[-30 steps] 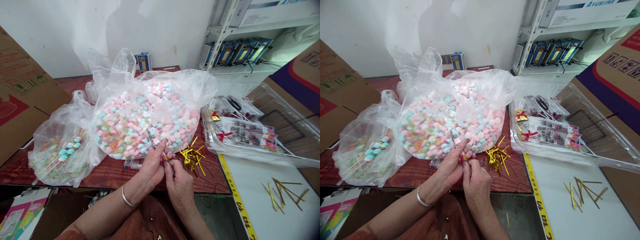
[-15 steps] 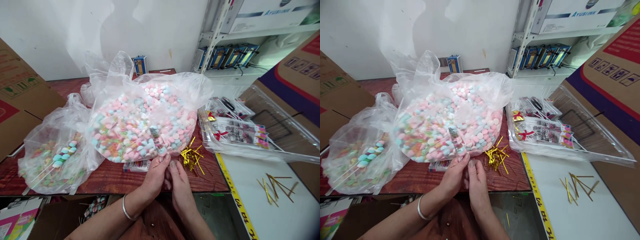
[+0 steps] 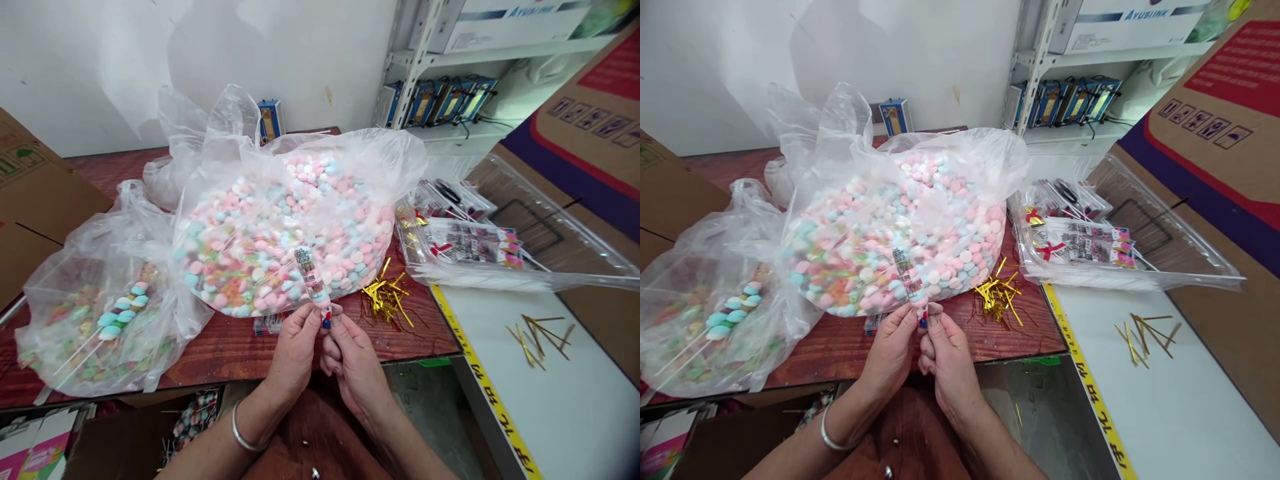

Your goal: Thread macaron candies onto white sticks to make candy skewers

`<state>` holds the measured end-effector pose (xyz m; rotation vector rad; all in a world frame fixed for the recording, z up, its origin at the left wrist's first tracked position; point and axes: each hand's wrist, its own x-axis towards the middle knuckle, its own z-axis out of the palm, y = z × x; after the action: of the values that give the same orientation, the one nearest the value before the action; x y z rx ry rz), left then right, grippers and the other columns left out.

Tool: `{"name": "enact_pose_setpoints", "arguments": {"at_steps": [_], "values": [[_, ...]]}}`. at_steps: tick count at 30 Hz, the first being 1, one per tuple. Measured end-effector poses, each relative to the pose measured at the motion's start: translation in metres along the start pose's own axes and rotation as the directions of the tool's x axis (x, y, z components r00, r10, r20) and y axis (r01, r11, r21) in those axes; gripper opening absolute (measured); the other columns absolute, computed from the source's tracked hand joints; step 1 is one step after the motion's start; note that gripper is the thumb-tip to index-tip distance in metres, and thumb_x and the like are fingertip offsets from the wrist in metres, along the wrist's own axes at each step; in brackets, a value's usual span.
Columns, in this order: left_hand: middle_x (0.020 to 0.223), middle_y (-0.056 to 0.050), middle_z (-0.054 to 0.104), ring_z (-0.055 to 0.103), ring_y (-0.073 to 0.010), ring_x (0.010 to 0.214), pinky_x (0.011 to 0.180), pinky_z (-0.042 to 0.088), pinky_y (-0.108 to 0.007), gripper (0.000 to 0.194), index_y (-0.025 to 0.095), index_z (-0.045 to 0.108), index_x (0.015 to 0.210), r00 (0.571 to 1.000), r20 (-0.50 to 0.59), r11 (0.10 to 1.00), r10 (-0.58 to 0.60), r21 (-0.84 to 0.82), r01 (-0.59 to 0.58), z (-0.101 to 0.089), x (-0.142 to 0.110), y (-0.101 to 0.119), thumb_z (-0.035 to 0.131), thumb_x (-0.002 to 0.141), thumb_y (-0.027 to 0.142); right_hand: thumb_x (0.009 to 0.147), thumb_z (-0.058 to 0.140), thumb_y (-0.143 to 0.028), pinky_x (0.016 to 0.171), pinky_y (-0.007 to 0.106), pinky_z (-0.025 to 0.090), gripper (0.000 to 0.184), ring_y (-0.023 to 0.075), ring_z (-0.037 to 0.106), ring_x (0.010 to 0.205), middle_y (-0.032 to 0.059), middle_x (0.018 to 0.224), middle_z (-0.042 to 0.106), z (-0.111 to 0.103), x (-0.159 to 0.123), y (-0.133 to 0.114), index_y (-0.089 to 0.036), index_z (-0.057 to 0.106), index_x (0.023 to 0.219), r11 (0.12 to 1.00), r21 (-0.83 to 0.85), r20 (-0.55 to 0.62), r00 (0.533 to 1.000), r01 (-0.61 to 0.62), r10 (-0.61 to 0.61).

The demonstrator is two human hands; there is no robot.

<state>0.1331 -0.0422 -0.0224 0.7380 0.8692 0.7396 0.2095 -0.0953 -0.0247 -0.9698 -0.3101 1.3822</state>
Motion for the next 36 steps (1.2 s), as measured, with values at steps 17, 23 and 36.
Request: {"name": "enact_pose_setpoints", "arguments": {"at_steps": [17, 23, 36], "values": [[0.084, -0.011, 0.074, 0.069, -0.0238, 0.085, 0.077, 0.053, -0.033, 0.033, 0.015, 0.076, 0.071, 0.926, 0.358, 0.978, -0.119, -0.12, 0.172, -0.021, 0.008, 0.013, 0.093, 0.058, 0.041, 0.084, 0.063, -0.064, 0.029, 0.02, 0.023, 0.049, 0.0035, 0.011, 0.028, -0.016, 0.042, 0.021, -0.017, 0.0, 0.0, -0.024, 0.044, 0.063, 0.969, -0.04, 0.402, 0.884, -0.243, 0.239], [0.084, -0.007, 0.078, 0.068, -0.0179, 0.083, 0.083, 0.053, -0.028, 0.03, 0.017, 0.081, 0.077, 0.996, -0.071, 0.998, 0.045, -0.034, -0.047, -0.014, 0.013, 0.007, 0.094, 0.056, 0.034, 0.088, 0.066, -0.053, 0.05, 0.019, 0.039, 0.034, 0.0081, 0.04, 0.054, -0.0057, 0.068, 0.051, -0.01, 0.001, 0.008, -0.021, 0.058, 0.087, 0.912, -0.341, -0.063, 0.962, 0.23, -0.267], [0.075, -0.008, 0.076, 0.071, -0.0244, 0.078, 0.079, 0.058, -0.039, 0.03, 0.019, 0.079, 0.073, 0.998, 0.06, 0.997, 0.016, 0.075, -0.021, -0.025, 0.012, 0.014, 0.093, 0.056, 0.039, 0.092, 0.06, -0.039, 0.078, 0.028, 0.049, 0.021, 0.0169, 0.061, 0.085, 0.0034, 0.09, 0.066, -0.057, -0.015, -0.029, -0.021, 0.069, 0.085, 0.692, -0.676, -0.012, 0.935, 0.253, -0.354]]}}
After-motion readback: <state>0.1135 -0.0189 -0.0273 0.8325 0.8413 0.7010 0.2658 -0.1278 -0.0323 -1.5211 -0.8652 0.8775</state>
